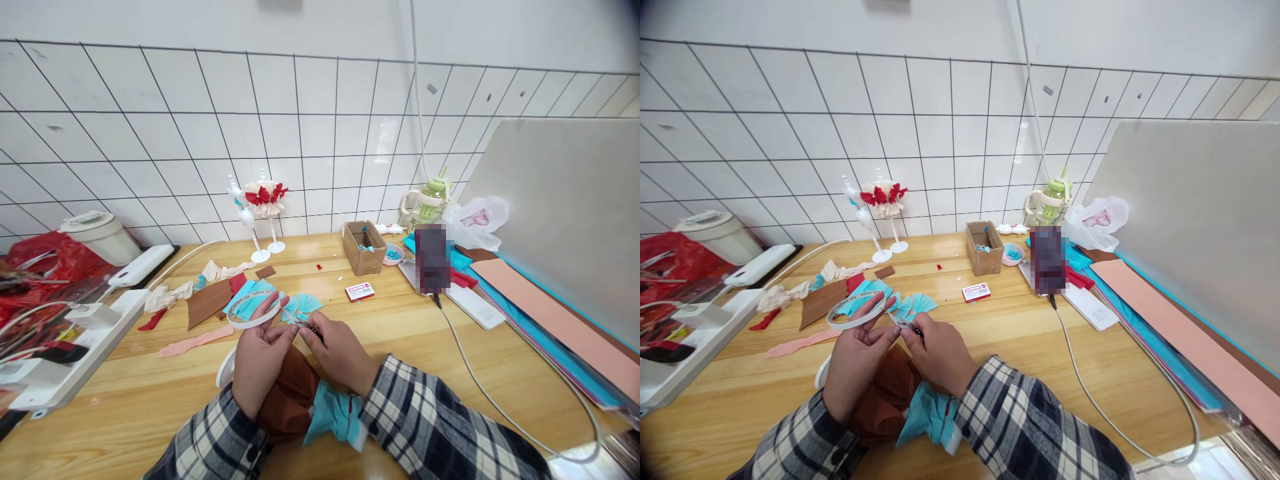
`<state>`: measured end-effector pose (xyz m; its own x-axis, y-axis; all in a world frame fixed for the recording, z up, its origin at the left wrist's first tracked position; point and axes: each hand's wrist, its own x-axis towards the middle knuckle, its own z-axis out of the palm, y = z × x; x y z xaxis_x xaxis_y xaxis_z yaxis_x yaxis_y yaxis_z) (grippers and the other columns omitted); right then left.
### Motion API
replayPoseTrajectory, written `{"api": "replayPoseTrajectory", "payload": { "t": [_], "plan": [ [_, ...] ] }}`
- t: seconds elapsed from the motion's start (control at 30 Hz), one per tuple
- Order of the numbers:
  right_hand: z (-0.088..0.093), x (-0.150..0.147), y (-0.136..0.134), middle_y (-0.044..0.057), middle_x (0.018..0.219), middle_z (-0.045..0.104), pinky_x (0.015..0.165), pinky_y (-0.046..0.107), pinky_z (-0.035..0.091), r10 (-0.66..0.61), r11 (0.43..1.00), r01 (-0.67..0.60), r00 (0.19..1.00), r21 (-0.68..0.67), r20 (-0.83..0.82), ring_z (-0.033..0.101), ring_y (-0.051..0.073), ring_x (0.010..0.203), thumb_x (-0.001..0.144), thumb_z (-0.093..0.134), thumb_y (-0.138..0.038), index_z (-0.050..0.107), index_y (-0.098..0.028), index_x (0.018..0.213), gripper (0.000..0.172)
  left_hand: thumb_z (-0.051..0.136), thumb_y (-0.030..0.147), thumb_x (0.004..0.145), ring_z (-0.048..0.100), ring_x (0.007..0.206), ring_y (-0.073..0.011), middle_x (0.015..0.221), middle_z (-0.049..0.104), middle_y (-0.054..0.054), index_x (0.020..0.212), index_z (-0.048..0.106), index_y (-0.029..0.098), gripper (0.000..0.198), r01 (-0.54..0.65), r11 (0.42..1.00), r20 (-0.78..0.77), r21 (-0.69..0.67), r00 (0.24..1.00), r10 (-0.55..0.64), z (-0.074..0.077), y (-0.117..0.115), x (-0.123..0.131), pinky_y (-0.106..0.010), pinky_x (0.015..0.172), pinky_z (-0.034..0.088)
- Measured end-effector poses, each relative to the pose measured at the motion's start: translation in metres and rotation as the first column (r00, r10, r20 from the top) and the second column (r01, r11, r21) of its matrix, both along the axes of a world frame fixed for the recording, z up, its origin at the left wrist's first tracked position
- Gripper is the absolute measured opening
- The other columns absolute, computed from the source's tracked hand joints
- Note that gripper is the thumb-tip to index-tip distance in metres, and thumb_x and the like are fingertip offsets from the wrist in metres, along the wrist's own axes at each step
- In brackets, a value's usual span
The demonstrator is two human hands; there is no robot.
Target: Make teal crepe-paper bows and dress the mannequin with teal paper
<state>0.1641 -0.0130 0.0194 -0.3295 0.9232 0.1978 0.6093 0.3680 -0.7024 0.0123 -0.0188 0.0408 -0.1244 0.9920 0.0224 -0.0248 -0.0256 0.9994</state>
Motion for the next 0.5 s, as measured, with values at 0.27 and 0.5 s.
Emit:
{"api": "replayPoseTrajectory", "payload": {
  "t": [0.27, 0.5],
  "plan": [
    [-0.0023, 0.0010, 0.0015, 0.000, 0.076, 0.061, 0.060, 0.024, 0.030, 0.024, 1.000, -0.024, 0.999, -0.004, -0.032, 0.055, 0.016, 0.069, 0.096, 0.041, -0.042, 0.052, -0.022, 0.091, 0.023, 0.070, 0.022, 0.070, 0.067, 0.063, -0.0073, 0.145, 0.042, -0.019, 0.139, 0.036, 0.025, 0.077, 0.063, 0.998, -0.029, 0.029, 0.998, -0.062, -0.0042, -0.0010, 0.0017, -0.025, 0.069, 0.056],
    [-0.0036, 0.0007, 0.0012, -0.001, 0.073, 0.059, 0.059, 0.024, 0.029, 0.018, 1.000, -0.019, 0.998, -0.008, -0.062, 0.052, 0.015, 0.066, 0.095, 0.041, -0.041, 0.051, -0.022, 0.089, 0.023, 0.071, 0.027, 0.070, 0.070, 0.067, -0.0130, 0.139, 0.049, -0.020, 0.138, 0.039, 0.023, 0.076, 0.059, 0.998, -0.091, -0.001, 0.994, -0.059, 0.0013, -0.0020, 0.0035, -0.029, 0.071, 0.057]
  ]
}}
